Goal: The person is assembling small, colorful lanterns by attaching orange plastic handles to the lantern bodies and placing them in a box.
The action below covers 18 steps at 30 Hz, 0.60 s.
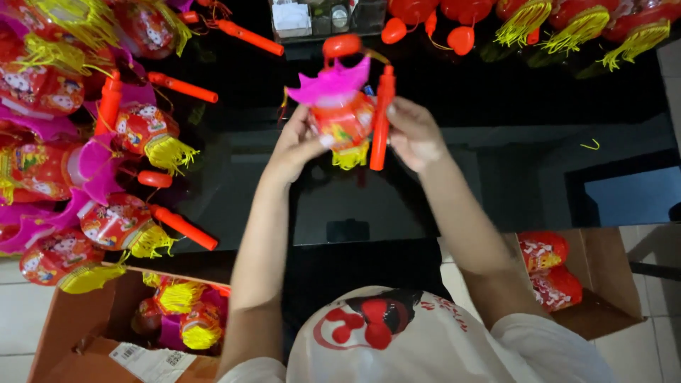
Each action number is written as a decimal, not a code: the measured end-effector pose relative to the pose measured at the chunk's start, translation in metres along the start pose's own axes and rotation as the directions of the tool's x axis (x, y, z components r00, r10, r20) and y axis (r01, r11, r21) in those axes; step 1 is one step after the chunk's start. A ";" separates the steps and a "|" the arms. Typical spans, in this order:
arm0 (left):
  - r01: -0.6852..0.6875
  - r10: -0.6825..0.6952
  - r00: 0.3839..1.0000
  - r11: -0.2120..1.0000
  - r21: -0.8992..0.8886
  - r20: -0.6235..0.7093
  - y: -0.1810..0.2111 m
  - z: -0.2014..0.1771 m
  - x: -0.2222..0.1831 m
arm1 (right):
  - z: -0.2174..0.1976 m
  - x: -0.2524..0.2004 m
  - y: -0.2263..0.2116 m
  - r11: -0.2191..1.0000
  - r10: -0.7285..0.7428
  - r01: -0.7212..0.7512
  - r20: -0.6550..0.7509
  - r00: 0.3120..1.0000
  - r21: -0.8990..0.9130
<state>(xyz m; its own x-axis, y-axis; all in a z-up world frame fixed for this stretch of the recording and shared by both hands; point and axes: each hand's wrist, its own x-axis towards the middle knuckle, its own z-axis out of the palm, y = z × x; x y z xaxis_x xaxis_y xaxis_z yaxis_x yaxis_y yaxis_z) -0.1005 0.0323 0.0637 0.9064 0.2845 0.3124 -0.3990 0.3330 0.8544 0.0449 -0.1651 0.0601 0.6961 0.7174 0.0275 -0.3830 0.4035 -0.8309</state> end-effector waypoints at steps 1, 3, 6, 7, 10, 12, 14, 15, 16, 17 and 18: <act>0.000 0.000 1.000 1.000 0.000 -0.005 0.014 0.004 -0.002 | 0.002 -0.006 -0.012 1.000 0.005 -0.005 0.002 1.000 0.000; -0.174 0.148 0.984 0.905 0.388 0.096 0.043 0.011 -0.006 | 0.006 -0.017 -0.037 0.877 -0.221 0.261 0.144 0.965 -0.403; -0.575 0.398 0.813 0.431 0.695 0.426 0.086 0.040 -0.009 | 0.023 -0.036 -0.074 0.373 -0.506 0.754 0.563 0.653 -0.541; -0.571 0.397 0.815 0.432 0.698 0.421 0.087 0.040 -0.014 | 0.029 -0.041 -0.078 0.377 -0.503 0.753 0.564 0.655 -0.540; -0.733 0.395 0.648 0.089 0.675 0.651 0.087 0.040 -0.029 | 0.037 -0.050 -0.083 -0.053 -0.540 0.920 0.786 0.301 -0.389; -0.788 0.480 0.542 0.006 0.616 0.689 0.084 0.042 -0.038 | 0.029 -0.052 -0.075 -0.187 -0.538 0.939 0.830 0.149 -0.289; -0.783 0.502 0.532 -0.015 0.622 0.682 0.081 0.042 -0.044 | 0.029 -0.055 -0.074 -0.199 -0.522 0.937 0.840 0.147 -0.288; -0.778 0.522 0.523 -0.029 0.627 0.673 0.079 0.043 -0.050 | 0.029 -0.059 -0.072 -0.209 -0.506 0.934 0.849 0.151 -0.291; -0.772 0.521 0.531 -0.026 0.635 0.668 0.080 0.041 -0.052 | 0.031 -0.060 -0.072 -0.200 -0.505 0.936 0.849 0.155 -0.290; -0.768 0.516 0.538 -0.026 0.640 0.667 0.080 0.040 -0.054 | 0.034 -0.061 -0.071 -0.184 -0.515 0.935 0.840 0.169 -0.302; -0.764 0.510 0.545 -0.026 0.645 0.666 0.080 0.038 -0.056 | 0.036 -0.061 -0.070 -0.169 -0.526 0.935 0.831 0.184 -0.313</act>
<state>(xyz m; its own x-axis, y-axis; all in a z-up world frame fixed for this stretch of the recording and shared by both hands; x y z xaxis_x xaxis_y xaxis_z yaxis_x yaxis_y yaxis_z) -0.1782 0.0093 0.1304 0.3825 -0.2734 0.8826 -0.5924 -0.8056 0.0072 0.0069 -0.2165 0.1365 -0.1752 0.3914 0.9034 0.9054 0.4244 -0.0083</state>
